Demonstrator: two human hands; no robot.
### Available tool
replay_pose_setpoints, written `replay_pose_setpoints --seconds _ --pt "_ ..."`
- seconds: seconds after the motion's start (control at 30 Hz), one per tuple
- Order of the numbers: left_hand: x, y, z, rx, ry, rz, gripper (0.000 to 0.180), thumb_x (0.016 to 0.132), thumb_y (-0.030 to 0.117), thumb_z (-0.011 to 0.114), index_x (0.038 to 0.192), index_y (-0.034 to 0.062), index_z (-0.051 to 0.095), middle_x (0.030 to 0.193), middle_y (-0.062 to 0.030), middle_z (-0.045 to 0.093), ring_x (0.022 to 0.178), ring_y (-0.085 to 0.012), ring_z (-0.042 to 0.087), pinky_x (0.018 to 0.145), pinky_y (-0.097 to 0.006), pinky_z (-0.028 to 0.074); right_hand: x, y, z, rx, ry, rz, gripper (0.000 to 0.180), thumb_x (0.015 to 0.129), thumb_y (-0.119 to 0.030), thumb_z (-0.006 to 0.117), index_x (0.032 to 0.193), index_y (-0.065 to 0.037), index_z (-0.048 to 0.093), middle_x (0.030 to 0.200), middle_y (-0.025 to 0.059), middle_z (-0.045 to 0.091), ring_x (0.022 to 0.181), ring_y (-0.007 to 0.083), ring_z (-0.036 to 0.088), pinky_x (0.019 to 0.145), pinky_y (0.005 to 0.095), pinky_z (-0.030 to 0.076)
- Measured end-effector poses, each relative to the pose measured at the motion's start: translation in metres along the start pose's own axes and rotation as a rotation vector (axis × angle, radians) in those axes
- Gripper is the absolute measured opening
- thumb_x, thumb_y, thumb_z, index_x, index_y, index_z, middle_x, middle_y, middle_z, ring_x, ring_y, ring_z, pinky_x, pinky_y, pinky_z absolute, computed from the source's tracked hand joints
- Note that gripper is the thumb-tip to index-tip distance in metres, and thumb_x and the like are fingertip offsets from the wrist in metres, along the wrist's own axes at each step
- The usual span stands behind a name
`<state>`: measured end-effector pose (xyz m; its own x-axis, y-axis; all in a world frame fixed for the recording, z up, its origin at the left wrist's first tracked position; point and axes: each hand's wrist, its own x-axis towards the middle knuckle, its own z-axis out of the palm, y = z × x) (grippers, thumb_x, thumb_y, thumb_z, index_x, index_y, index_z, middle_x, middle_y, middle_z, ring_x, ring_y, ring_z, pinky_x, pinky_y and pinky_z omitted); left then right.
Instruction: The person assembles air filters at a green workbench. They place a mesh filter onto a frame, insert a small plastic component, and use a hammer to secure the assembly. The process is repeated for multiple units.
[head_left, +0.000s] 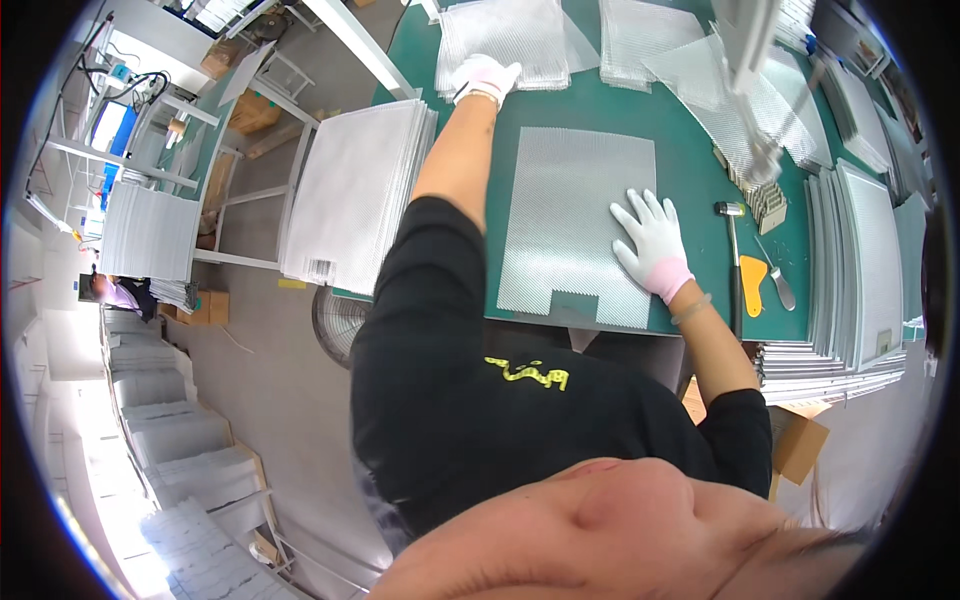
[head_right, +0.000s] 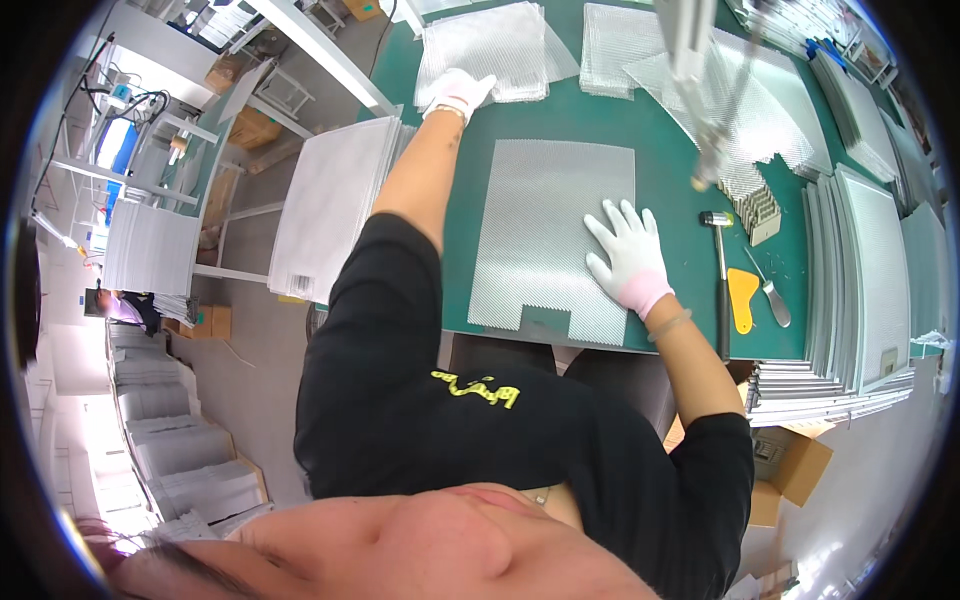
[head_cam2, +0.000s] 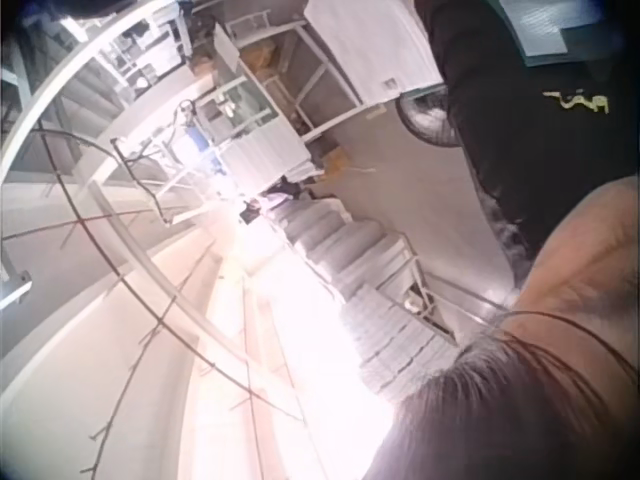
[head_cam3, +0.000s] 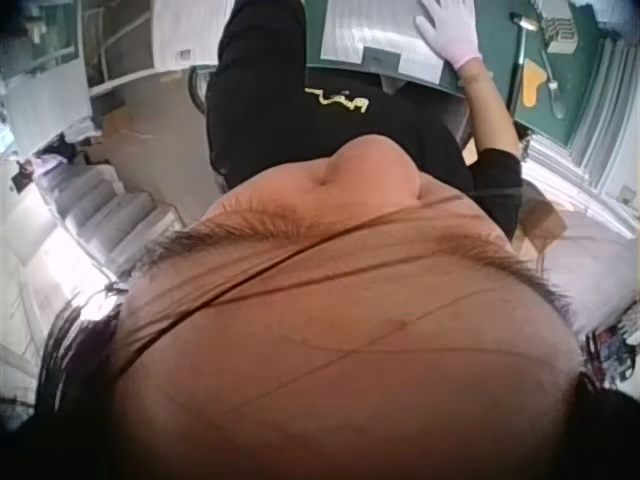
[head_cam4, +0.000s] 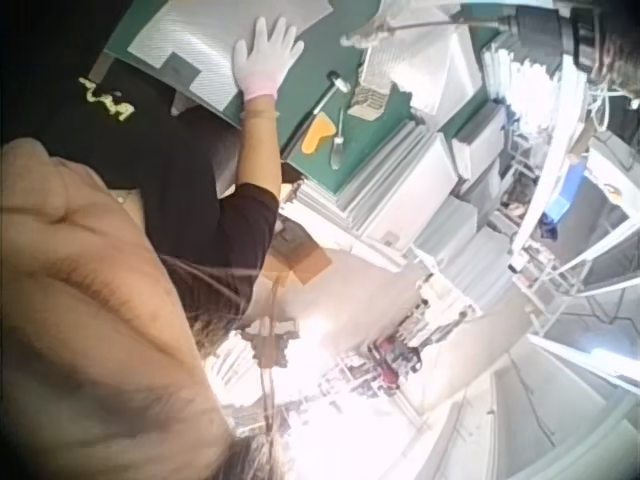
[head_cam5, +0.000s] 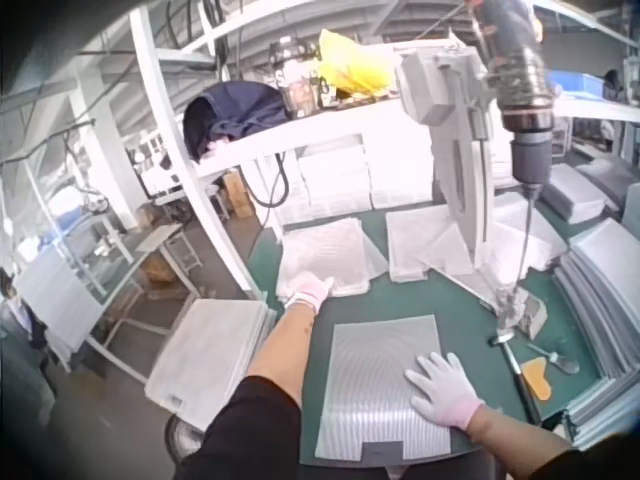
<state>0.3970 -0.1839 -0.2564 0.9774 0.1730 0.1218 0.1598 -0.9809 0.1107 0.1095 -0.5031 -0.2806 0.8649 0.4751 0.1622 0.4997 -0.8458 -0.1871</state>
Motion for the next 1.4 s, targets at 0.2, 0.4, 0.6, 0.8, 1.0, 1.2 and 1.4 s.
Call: replay_pose_setpoints --seconds 0.2,0.4,0.6,0.8,1.0,1.2,1.4 --pt "0.056 0.013 0.031 -0.029 -0.178 -0.157 0.055 0.090 0.056 0.061 0.109 0.0061 0.075 0.125 -0.0167 0.069 0.114 -0.0299 0.067 0.090 -0.044 0.055 -0.001 -0.001 -0.006 0.024 -0.007 0.036 0.059 0.088 -0.036 0.064 0.143 -0.016 0.055 0.151 0.0200 0.046 0.143 0.0420 0.037 0.119 0.0579 0.022" --pt "0.070 -0.005 0.016 -0.372 0.098 -0.124 0.048 0.092 0.044 0.065 0.115 0.0024 0.073 0.119 -0.0173 0.070 0.110 -0.0294 0.067 0.092 -0.043 0.053 -0.004 0.000 -0.003 0.032 0.022 0.039 0.058 0.088 -0.035 0.064 0.141 -0.015 0.056 0.150 0.0202 0.047 0.142 0.0417 0.038 0.119 0.0574 0.023" --pt "0.059 -0.034 -0.044 -2.282 0.021 0.115 0.036 0.098 0.019 0.064 0.128 0.0006 0.064 0.115 -0.0129 0.068 0.103 -0.0245 0.065 0.086 -0.037 0.054 -0.001 0.000 -0.001 0.045 0.066 0.006 0.056 0.087 -0.035 0.064 0.139 -0.014 0.058 0.149 0.0196 0.048 0.141 0.0411 0.039 0.118 0.0569 0.025" --pt "-0.089 -0.020 -0.085 -2.256 -0.036 0.210 0.034 0.096 0.008 0.063 0.129 0.0019 0.059 0.108 -0.0081 0.065 0.092 -0.0149 0.064 0.076 -0.031 0.056 -0.007 0.027 0.010 0.176 0.221 -0.005 0.055 0.090 -0.033 0.062 0.140 -0.010 0.058 0.148 0.0220 0.050 0.142 0.0457 0.036 0.119 0.0580 0.023" --pt "-0.302 -0.038 -0.061 -1.929 -0.099 -0.011 0.053 0.095 0.004 0.065 0.143 -0.0034 0.047 0.121 -0.0089 0.061 0.099 -0.0129 0.060 0.083 -0.027 0.054 -0.045 -0.004 -0.029 1.643 0.402 0.236 0.079 0.101 -0.036 0.055 0.162 -0.006 0.015 0.137 0.0241 0.057 0.117 0.0237 0.060 0.103 0.0360 0.045" --pt "-0.354 -0.028 -0.063 -0.782 -0.041 0.054 0.084 0.084 0.023 0.079 0.150 -0.0060 0.036 0.102 -0.0117 0.068 0.083 -0.0166 0.066 0.072 -0.029 0.054 -0.071 -0.058 -0.048 0.667 0.288 0.537 0.086 0.087 -0.012 0.071 0.159 -0.003 0.026 0.095 0.0082 0.069 0.064 0.0127 0.061 0.065 0.0289 0.054" --pt "-0.350 -0.027 -0.028 -0.566 0.010 0.159 0.094 0.080 0.031 0.083 0.151 -0.0059 0.035 0.088 -0.0076 0.069 0.070 -0.0192 0.065 0.068 -0.032 0.054 -0.070 -0.058 -0.034 0.541 0.296 0.567 0.079 0.085 -0.011 0.073 0.155 -0.006 0.037 0.090 0.0078 0.066 0.064 0.0144 0.057 0.065 0.0294 0.052"
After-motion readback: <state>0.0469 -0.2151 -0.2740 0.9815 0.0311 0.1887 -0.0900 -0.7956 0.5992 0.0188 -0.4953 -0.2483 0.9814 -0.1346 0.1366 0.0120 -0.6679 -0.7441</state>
